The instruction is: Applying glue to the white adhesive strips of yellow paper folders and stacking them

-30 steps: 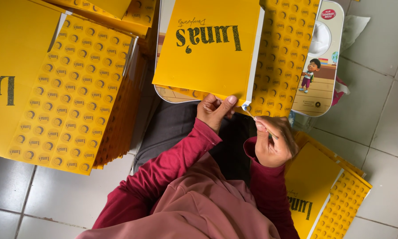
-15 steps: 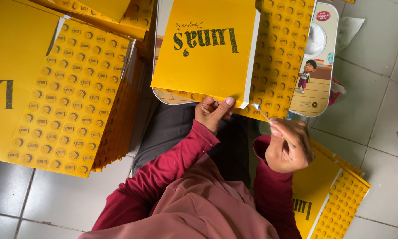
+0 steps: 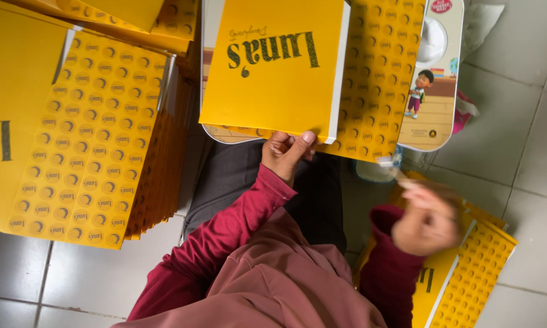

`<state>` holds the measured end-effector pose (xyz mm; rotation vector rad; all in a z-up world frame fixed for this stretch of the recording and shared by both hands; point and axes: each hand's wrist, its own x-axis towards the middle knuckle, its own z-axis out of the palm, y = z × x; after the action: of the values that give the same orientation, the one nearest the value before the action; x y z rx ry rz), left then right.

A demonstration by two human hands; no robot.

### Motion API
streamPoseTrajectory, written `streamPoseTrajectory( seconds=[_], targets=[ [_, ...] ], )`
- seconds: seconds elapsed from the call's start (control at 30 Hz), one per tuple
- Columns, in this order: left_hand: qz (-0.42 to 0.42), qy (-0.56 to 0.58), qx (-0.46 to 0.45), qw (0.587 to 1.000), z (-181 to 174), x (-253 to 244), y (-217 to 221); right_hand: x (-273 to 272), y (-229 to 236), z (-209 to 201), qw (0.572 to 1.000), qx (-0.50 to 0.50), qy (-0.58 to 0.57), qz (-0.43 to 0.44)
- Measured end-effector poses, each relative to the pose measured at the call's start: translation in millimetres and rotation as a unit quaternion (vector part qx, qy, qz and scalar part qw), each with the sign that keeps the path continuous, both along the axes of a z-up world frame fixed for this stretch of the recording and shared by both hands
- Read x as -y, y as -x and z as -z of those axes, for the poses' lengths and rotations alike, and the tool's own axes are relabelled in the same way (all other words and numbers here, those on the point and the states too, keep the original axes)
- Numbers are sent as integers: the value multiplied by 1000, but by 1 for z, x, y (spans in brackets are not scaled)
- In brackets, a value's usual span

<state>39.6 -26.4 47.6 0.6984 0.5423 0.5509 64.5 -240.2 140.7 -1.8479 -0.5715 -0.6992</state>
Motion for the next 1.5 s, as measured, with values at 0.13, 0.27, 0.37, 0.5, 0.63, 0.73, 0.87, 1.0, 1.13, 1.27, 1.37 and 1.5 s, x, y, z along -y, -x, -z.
streamPoseTrajectory(
  seconds=[0.13,0.27,0.37,0.5,0.63,0.73,0.87,1.0,1.13,1.27,1.37,1.5],
  targets=[
    [84,-41,-36,995,-20,-13,9,60,-47,13,990,68,2,120],
    [40,-20,-6,999,11,-9,7,126,-94,100,977,-26,126,167],
    [4,11,13,1000,19,-10,6,146,-123,175,964,-62,210,148],
    [-12,16,27,999,34,-16,8,168,-148,256,934,-110,317,121],
    [-24,26,23,999,58,-15,13,131,-109,181,945,-112,306,26],
    [-15,21,28,999,84,-15,23,74,-49,126,964,-119,205,118],
    [-5,15,43,999,104,-17,24,-24,27,101,878,-433,-162,-127],
    [3,1,50,999,101,-17,24,-93,34,68,787,-497,-300,-209],
    [-3,-14,62,998,97,-21,21,-90,6,111,736,-507,-409,-186],
    [-1,-24,68,997,94,-22,20,-73,-18,136,702,-449,-513,-205],
    [5,-28,68,997,92,-24,14,-85,-11,115,705,-430,-522,-214],
    [20,-43,59,997,108,-23,12,-108,0,85,772,-383,-463,-208]
  ],
)
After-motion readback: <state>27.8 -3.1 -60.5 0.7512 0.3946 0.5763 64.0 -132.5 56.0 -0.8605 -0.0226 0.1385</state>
